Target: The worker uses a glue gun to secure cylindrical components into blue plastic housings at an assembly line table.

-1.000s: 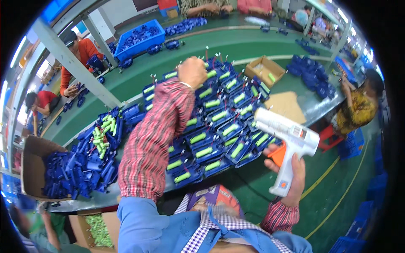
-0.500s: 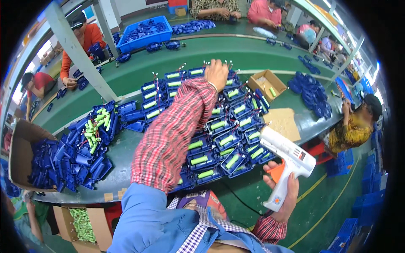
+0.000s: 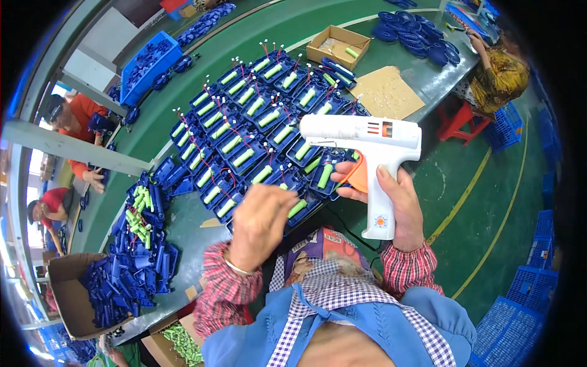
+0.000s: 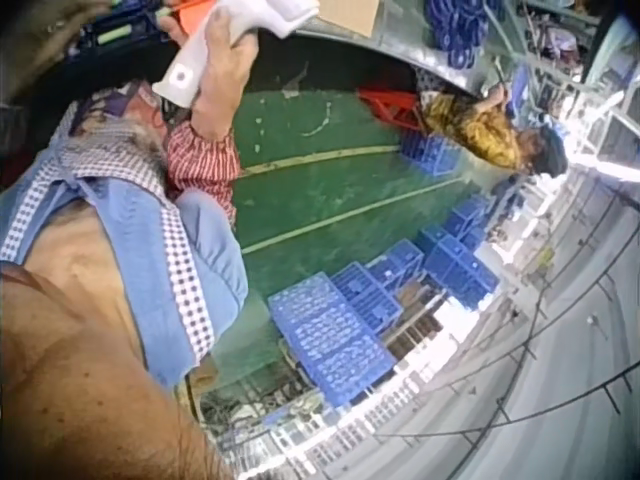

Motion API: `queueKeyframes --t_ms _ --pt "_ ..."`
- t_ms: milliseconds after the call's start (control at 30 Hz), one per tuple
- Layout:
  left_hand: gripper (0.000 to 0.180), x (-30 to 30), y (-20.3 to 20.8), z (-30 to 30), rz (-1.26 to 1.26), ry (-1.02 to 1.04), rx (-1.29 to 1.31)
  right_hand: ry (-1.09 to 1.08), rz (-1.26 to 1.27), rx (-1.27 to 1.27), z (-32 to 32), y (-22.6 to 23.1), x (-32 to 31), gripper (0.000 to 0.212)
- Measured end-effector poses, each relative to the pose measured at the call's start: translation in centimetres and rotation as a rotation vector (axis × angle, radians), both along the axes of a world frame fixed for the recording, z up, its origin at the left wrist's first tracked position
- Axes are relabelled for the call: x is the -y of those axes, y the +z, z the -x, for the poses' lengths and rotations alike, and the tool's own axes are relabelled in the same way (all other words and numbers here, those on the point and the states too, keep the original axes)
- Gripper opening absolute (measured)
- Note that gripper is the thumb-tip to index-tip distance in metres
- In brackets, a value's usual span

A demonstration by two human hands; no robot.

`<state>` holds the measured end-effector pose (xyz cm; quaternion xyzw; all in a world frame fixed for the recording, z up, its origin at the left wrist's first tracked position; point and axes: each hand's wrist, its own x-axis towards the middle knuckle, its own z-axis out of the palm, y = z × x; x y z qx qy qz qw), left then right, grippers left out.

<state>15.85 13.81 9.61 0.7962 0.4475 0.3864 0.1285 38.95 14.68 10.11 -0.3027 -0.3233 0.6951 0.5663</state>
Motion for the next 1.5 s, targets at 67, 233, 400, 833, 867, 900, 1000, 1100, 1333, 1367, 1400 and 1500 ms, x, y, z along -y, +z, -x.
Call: queueKeyframes --t_ms 67,233,400,833,867,900,1000,1100,1333,1367,1400,1500 --pt "0.012 2.3 -0.9 -0.5 0.060 0.026 0.057 0.046 0.003 -0.006 0.2 -0.1 0.3 0.046" --pt "0.008 7.5 -3.9 -0.3 0.139 0.245 0.236 0.130 0.051 -0.076 2.5 0.2 0.6 0.047" --pt "0.008 12.8 -7.8 0.8 0.233 0.410 0.379 0.204 -0.004 -0.040 4.9 -0.2 0.8 0.047" --pt "0.004 14.0 -5.7 7.2 0.045 0.698 0.228 0.392 -0.063 0.060 9.2 1.3 -0.2 0.054" --pt "0.002 13.6 -5.8 8.5 0.037 0.698 0.205 0.447 -0.059 -0.022 9.5 0.8 -0.7 0.047" --pt "0.002 12.9 -5.3 9.8 0.013 0.688 0.157 0.437 -0.052 -0.009 9.5 1.1 -0.8 0.048" --pt "0.007 8.5 -1.9 14.4 -0.123 0.612 -0.035 0.380 -0.023 -0.019 8.3 1.6 -0.9 0.048" --pt "0.009 0.8 4.4 17.0 -0.238 0.547 -0.184 0.273 -0.022 -0.022 5.7 2.1 -0.6 0.048" --pt "0.033 -18.7 23.2 16.2 -0.610 0.445 -0.110 0.092 0.005 0.020 3.6 2.5 0.2 0.048" --pt "0.036 -21.3 25.3 15.7 -0.661 0.432 -0.078 0.080 0.011 0.022 3.5 2.6 0.2 0.048" --pt "0.042 -23.5 27.4 15.3 -0.615 0.427 0.011 0.078 0.015 0.019 3.4 2.5 0.2 0.048" --pt "0.057 -28.5 31.2 13.7 -0.453 0.357 0.185 0.067 -0.008 -0.014 2.9 2.1 0.4 0.046"
